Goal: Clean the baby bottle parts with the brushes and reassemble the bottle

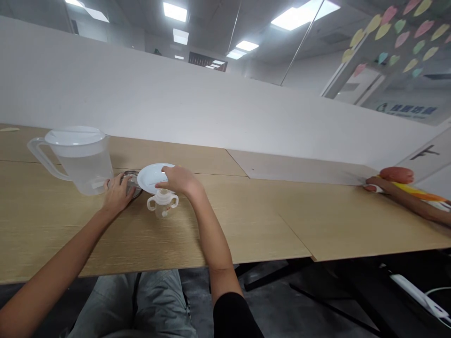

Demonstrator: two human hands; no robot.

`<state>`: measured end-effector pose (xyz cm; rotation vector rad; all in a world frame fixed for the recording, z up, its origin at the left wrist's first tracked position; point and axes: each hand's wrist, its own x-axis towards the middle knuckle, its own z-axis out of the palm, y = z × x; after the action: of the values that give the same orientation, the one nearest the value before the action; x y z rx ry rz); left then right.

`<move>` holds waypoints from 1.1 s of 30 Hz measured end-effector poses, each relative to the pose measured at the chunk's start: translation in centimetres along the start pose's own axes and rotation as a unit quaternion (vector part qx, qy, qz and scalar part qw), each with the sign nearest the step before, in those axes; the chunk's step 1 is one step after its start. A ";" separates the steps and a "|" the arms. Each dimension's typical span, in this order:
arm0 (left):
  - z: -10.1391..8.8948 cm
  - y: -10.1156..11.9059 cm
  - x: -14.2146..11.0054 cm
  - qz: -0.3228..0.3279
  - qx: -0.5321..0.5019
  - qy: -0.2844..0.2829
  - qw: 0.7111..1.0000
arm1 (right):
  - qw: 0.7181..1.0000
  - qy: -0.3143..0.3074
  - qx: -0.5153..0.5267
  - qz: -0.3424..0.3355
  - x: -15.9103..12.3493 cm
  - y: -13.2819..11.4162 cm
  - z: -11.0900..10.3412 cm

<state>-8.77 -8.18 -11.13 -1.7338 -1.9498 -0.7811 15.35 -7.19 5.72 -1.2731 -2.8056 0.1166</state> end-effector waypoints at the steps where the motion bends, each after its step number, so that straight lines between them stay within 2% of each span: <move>1: 0.0 0.0 0.1 -0.003 -0.004 0.001 1.000 | 1.000 0.000 0.001 -0.001 0.0 0.0 0.0; 7: 0.1 -0.5 0.4 -0.043 -0.024 -0.038 0.998 | 1.000 -0.001 0.001 -0.002 0.0 0.0 0.1; 9: 0.0 -0.5 0.5 -0.055 -0.033 -0.030 0.998 | 1.000 -0.003 0.004 0.000 0.0 0.1 0.1; 13: -1.0 -0.3 0.7 -0.077 -0.052 0.027 0.995 | 1.000 -0.002 0.009 0.004 0.0 0.1 0.0; 17: -2.4 -0.1 1.0 -0.084 -0.091 0.113 0.986 | 0.999 0.029 0.022 0.000 0.0 -0.3 0.1; 20: -3.1 0.3 0.8 -0.042 -0.129 0.170 0.976 | 0.994 0.086 0.042 -0.045 0.3 -0.9 0.5; 23: -3.1 1.1 0.2 0.036 -0.170 0.206 0.963 | 0.977 0.140 0.063 -0.146 1.0 -1.8 1.2; 25: -2.8 1.7 -0.2 0.092 -0.189 0.208 0.955 | 0.962 0.156 0.067 -0.214 1.4 -2.4 1.7; 27: -2.5 2.2 -0.5 0.128 -0.197 0.195 0.952 | 0.954 0.150 0.063 -0.252 1.8 -2.9 2.1; 31: -2.1 2.6 -0.7 0.131 -0.230 0.212 0.941 | 0.964 0.111 0.054 -0.237 1.7 -3.2 2.0; 33: -2.2 2.8 -0.7 0.120 -0.260 0.216 0.933 | 0.966 0.129 0.057 -0.217 1.2 -2.9 1.5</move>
<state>-6.03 -9.92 -9.55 -1.8239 -1.2779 -1.5339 12.24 -8.27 4.52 -0.5791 -2.7228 0.0827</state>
